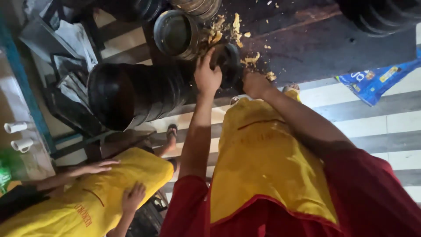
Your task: Scraping residues and burnt bits from metal baking molds using a knife and stacking them.
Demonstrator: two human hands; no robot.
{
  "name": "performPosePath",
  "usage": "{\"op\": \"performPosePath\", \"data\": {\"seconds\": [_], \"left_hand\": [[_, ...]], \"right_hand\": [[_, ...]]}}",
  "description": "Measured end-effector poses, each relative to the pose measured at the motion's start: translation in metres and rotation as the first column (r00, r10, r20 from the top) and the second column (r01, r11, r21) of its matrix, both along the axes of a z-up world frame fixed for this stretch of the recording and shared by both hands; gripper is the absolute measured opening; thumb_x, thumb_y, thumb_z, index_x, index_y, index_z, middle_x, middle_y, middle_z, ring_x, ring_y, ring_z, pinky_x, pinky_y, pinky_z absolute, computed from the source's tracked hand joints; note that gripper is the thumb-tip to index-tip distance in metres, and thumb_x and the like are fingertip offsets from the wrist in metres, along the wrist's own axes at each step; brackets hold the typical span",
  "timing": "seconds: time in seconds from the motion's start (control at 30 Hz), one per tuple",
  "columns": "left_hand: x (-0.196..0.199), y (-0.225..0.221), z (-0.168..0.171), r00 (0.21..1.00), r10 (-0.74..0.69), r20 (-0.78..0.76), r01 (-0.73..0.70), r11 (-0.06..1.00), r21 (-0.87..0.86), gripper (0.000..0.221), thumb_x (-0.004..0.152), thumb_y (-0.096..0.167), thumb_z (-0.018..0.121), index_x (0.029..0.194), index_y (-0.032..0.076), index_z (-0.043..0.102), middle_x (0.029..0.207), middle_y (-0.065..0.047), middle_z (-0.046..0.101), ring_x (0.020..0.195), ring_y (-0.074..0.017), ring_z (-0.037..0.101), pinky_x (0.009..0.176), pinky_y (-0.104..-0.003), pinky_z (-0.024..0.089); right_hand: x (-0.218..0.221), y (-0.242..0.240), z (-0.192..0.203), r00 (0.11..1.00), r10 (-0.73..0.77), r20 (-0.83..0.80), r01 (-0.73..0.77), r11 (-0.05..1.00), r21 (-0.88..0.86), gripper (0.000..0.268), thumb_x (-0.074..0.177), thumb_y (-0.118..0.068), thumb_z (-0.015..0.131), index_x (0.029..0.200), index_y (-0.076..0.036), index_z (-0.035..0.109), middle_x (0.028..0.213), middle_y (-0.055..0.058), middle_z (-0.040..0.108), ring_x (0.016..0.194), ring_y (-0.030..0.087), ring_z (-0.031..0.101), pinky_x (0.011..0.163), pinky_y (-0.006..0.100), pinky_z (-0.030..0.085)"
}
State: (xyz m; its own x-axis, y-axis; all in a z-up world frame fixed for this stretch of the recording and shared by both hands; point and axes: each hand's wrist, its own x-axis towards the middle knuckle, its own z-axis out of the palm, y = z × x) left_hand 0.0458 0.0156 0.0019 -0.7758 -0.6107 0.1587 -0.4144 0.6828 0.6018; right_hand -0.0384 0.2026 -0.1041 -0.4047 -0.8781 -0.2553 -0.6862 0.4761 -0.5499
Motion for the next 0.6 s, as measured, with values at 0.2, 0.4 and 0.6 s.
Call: {"op": "performPosePath", "data": {"seconds": [0.2, 0.4, 0.6], "left_hand": [[0.003, 0.007, 0.002, 0.998, 0.018, 0.059, -0.018, 1.000, 0.001, 0.074, 0.078, 0.008, 0.073, 0.146, 0.031, 0.054, 0.142, -0.022, 0.056, 0.123, -0.0450, 0.060, 0.099, -0.047, 0.054], [0.018, 0.030, 0.022, 0.997, -0.014, -0.073, 0.014, 1.000, -0.009, 0.078, 0.079, 0.006, 0.071, 0.150, 0.029, 0.048, 0.143, -0.023, 0.053, 0.121, -0.0465, 0.060, 0.091, -0.046, 0.056], [0.006, 0.013, 0.032, 0.996, 0.047, 0.081, -0.061, 0.983, 0.174, 0.053, 0.077, 0.020, 0.084, 0.119, 0.013, 0.051, 0.109, -0.018, 0.071, 0.103, -0.0445, 0.067, 0.084, -0.051, 0.054]], "right_hand": [[-0.019, -0.005, 0.089, 0.962, -0.225, 0.156, 0.197, 0.965, 0.176, 0.030, 0.094, -0.015, 0.055, 0.116, 0.003, 0.064, 0.106, 0.030, 0.071, 0.102, 0.048, 0.069, 0.090, 0.054, 0.055], [-0.026, -0.002, 0.060, 0.963, -0.220, 0.153, 0.180, 0.954, 0.242, 0.032, 0.099, -0.020, 0.052, 0.122, 0.000, 0.061, 0.111, 0.031, 0.069, 0.102, 0.049, 0.068, 0.088, 0.056, 0.054], [-0.018, -0.008, 0.115, 0.960, -0.265, 0.086, 0.225, 0.921, 0.318, 0.036, 0.100, -0.031, 0.053, 0.121, -0.003, 0.061, 0.112, 0.028, 0.069, 0.103, 0.048, 0.068, 0.087, 0.057, 0.054]]}}
